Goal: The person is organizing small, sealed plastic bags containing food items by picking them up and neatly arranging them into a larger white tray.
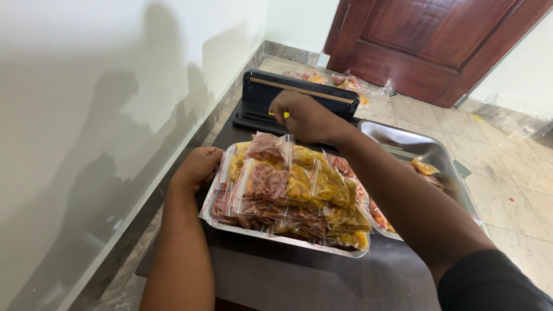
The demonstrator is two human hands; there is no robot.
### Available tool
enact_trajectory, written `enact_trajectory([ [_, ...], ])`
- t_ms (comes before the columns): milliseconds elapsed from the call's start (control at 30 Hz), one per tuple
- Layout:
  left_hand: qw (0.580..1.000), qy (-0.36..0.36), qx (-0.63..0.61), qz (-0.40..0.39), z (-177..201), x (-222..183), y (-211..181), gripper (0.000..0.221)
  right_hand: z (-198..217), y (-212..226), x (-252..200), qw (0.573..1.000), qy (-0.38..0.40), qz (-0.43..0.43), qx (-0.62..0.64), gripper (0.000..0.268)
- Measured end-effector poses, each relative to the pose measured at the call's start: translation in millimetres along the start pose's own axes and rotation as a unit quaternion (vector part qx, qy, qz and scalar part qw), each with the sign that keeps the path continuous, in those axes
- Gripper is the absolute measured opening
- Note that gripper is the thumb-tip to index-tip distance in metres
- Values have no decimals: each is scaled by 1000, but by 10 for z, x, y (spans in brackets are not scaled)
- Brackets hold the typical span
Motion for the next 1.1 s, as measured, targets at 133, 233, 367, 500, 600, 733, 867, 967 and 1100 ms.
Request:
enact_trajectory([
  [133,1000,2,0,-14,6,38,-8,25,-122,133,13,999,-5,-45,-7,21],
  [233,1000,3,-2,-16,11,43,9,23,-433,175,26,982,152,-108,-37,28],
  [367,1000,12,-1,-18,-60,-33,-65,22,-53,447,-216,987,43,77,-134,42],
  [500,1000,-20,-18,-15,-86,-157,-234,28,485,542,-704,996,-7,-10,-94,33],
  [600,999,-36,-23,-29,34,35,-94,34,702,369,-1351,992,-50,-105,-43,36],
  [733,996,-70,-15,-58,319,316,137,39,550,-211,-2369,913,-19,-407,-4,41],
  [867,995,-95,-2,-39,394,374,250,39,72,-929,-2962,881,7,-473,14,45],
  [967,995,-100,19,-16,405,425,339,34,-118,-1111,-3092,839,56,-542,-16,50],
  [1100,992,-118,50,-20,304,299,170,36,-549,-1891,-3435,791,126,-595,-64,62],
])
Point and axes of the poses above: each hand's wrist, its own x-axis towards the middle knuckle, its own z-axis out of the back of the hand, y = z × x, the point moved 9 cm from there along x, towards the middle knuckle, and after that the axes turned 13 degrees about y, right-handed, at the moved point
